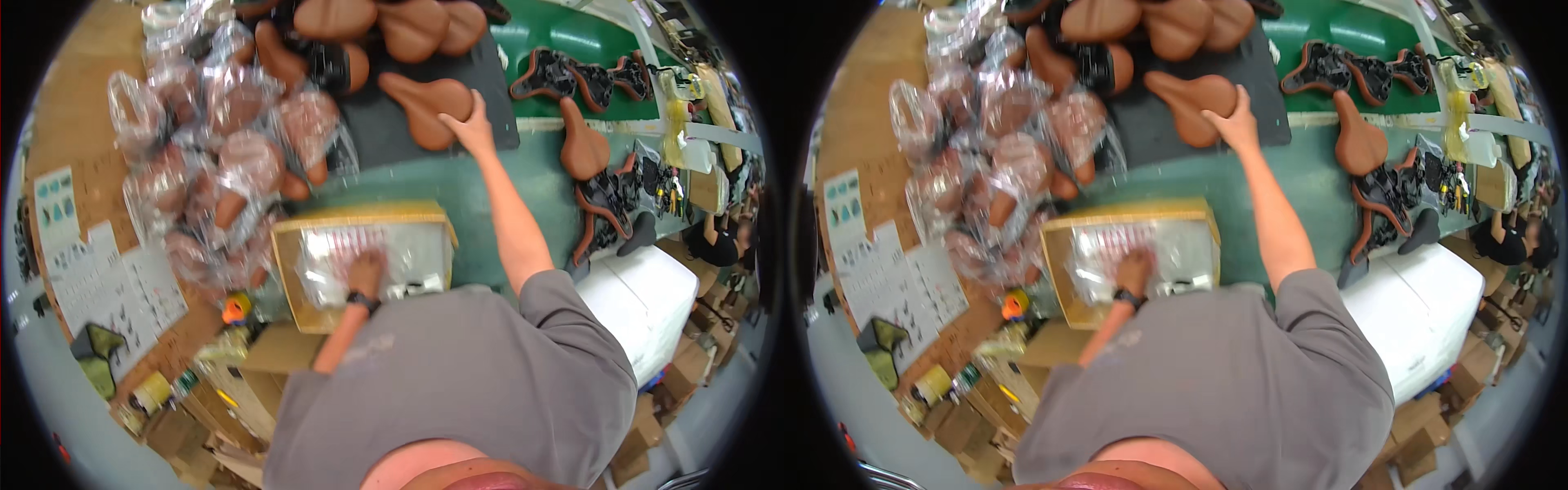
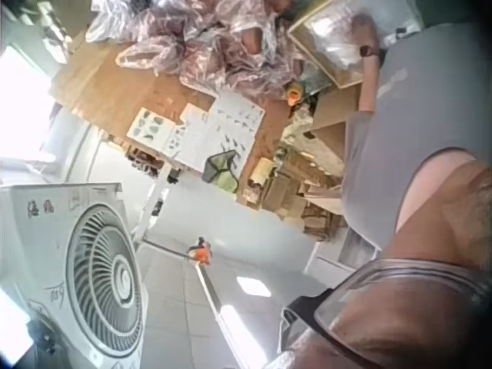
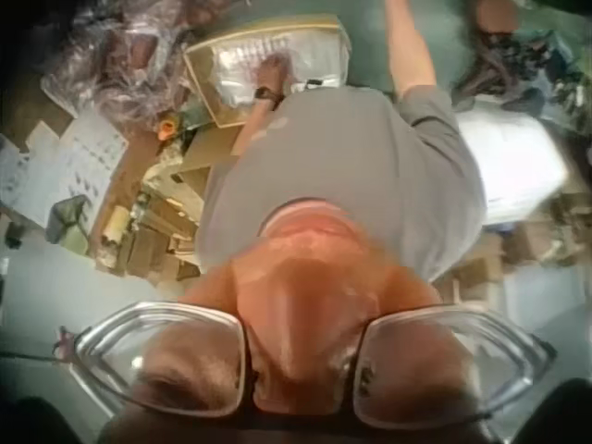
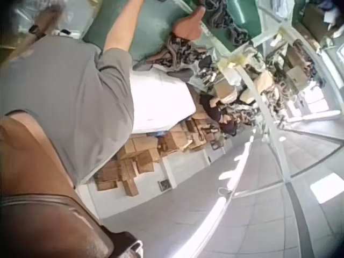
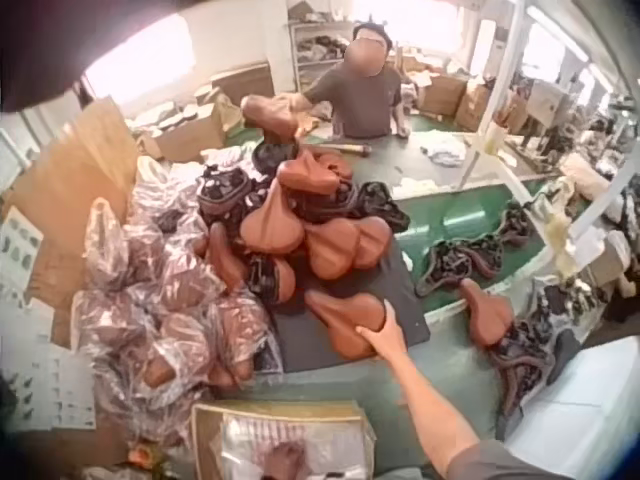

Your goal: Inspecting and sorting bicycle seats on a factory assembly line.

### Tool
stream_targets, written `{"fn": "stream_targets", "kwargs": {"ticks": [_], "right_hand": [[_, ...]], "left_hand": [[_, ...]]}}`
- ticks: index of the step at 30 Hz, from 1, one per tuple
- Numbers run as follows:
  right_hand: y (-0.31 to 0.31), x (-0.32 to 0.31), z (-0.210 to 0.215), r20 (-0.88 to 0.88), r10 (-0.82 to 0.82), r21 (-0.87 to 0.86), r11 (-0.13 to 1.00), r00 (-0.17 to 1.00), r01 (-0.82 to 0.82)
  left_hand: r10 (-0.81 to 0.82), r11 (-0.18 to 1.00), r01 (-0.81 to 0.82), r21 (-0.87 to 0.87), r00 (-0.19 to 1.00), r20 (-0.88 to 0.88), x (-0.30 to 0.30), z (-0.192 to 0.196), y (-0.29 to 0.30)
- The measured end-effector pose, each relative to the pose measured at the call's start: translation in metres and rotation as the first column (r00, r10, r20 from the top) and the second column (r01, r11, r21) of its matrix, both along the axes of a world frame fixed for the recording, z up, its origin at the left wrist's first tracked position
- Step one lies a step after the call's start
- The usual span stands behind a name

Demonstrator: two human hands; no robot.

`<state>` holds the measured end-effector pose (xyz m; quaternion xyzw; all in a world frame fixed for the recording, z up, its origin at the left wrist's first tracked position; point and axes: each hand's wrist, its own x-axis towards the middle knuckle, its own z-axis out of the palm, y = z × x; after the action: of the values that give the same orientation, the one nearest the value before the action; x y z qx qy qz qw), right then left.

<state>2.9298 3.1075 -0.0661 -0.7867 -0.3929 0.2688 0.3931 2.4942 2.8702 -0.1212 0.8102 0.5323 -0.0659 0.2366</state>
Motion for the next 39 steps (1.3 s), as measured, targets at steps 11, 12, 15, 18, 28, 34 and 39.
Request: {"fn": "stream_targets", "kwargs": {"ticks": [11, 12, 15, 18, 28, 34, 39], "right_hand": [[-0.459, -0.073, -0.027, -0.758, -0.649, -0.639, 0.716, -0.069, 0.283], [-0.480, -0.084, -0.024, -0.811, -0.526, -0.540, 0.841, 0.257, 0.016], [-0.502, -0.069, -0.029, -0.706, -0.073, -0.418, 0.846, 0.704, -0.331], [-0.464, -0.067, 0.042, 0.537, 0.256, -0.315, 0.945, 0.804, -0.090], [-0.523, -0.108, -0.001, 0.496, 0.310, -0.555, 0.832, 0.811, 0.021], [-0.536, -0.077, 0.051, -0.774, -0.260, -0.367, 0.927, 0.577, -0.075], [-0.526, -0.147, 0.188, -0.938, -0.102, -0.117, 0.993, 0.330, -0.026]], "left_hand": [[-0.322, 0.923, 0.289, 0.253, 0.942, 0.096, -0.032, 0.011, -0.007], [-0.316, 0.928, 0.310, 0.209, 0.949, -0.005, -0.026, 0.020, -0.006], [-0.300, 0.900, 0.309, 0.309, 0.951, -0.078, -0.004, 0.057, -0.006], [0.058, 0.998, -0.049, -0.032, 0.860, 0.507, 0.047, 0.063, -0.023], [0.190, 0.981, -0.189, -0.036, 0.918, 0.349, 0.089, -0.019, -0.051], [0.573, 0.801, -0.261, -0.539, 0.597, 0.562, 0.049, 0.036, -0.066], [0.710, 0.704, -0.291, -0.648, 0.323, 0.626, 0.006, 0.088, -0.087]]}}
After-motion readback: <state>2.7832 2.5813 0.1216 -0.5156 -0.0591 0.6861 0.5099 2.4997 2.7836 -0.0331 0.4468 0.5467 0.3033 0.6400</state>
